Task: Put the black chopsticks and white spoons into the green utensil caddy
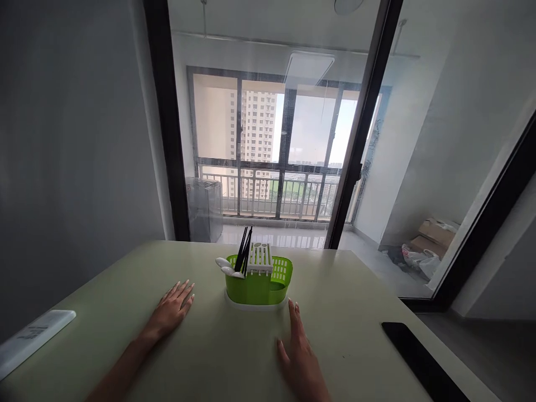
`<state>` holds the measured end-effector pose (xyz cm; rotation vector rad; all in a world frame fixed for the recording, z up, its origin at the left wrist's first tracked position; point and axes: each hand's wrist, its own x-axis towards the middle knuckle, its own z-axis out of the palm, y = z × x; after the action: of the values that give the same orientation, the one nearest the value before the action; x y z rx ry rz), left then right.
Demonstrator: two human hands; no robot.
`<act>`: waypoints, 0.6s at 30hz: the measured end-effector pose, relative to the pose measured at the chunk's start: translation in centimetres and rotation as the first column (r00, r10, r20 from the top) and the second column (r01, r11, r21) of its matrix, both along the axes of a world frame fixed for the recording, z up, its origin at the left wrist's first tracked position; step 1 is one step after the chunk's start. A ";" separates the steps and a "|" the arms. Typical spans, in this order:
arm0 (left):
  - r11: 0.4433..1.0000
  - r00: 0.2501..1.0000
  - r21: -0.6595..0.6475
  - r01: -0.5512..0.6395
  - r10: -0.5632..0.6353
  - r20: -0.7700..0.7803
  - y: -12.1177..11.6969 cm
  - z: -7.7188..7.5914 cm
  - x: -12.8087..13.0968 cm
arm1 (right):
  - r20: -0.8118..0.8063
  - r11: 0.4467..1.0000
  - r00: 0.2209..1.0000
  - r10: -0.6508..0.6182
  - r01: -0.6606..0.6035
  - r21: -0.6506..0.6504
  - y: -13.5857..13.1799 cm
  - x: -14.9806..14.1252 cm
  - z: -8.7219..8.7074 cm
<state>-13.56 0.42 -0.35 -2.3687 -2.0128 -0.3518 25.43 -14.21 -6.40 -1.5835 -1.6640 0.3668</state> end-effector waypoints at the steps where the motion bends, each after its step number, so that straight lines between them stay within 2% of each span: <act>1: 1.000 1.000 0.008 0.005 -0.005 0.013 0.0 -0.1 0.0 | 0.017 1.000 1.000 -0.015 0.015 -0.004 -0.5 0.5 -0.4; 5: 0.997 0.985 0.053 0.055 -0.063 0.163 -0.3 0.2 0.2 | 0.152 0.996 0.987 -0.046 0.057 -0.072 -2.0 1.5 -0.8; 8: 0.993 0.897 0.070 0.091 -0.112 0.427 -0.2 2.0 1.1 | 0.210 0.991 0.977 -0.039 0.065 -0.116 -2.4 1.5 -0.2; 11: 0.994 0.722 0.083 0.069 -0.107 0.683 0.7 5.3 2.7 | 0.235 0.986 0.971 -0.041 0.077 -0.145 -2.5 1.3 0.4; 14: 0.981 0.568 0.185 0.062 -0.187 0.802 2.5 9.1 4.9 | 0.271 0.986 0.962 -0.034 0.077 -0.150 -2.4 1.3 0.7; 16: 0.976 0.529 0.189 0.110 -0.218 0.820 4.0 11.3 6.8 | 0.291 0.987 0.956 -0.024 0.069 -0.147 -2.4 1.3 0.8; 18: 0.973 0.534 0.154 0.174 -0.225 0.815 5.4 13.1 9.0 | 0.300 0.987 0.954 -0.013 0.060 -0.149 -2.5 1.2 1.1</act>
<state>-4.60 5.78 12.73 -2.6581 -1.8569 -1.8370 26.67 -16.68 -5.32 -1.8580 -1.8667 0.2523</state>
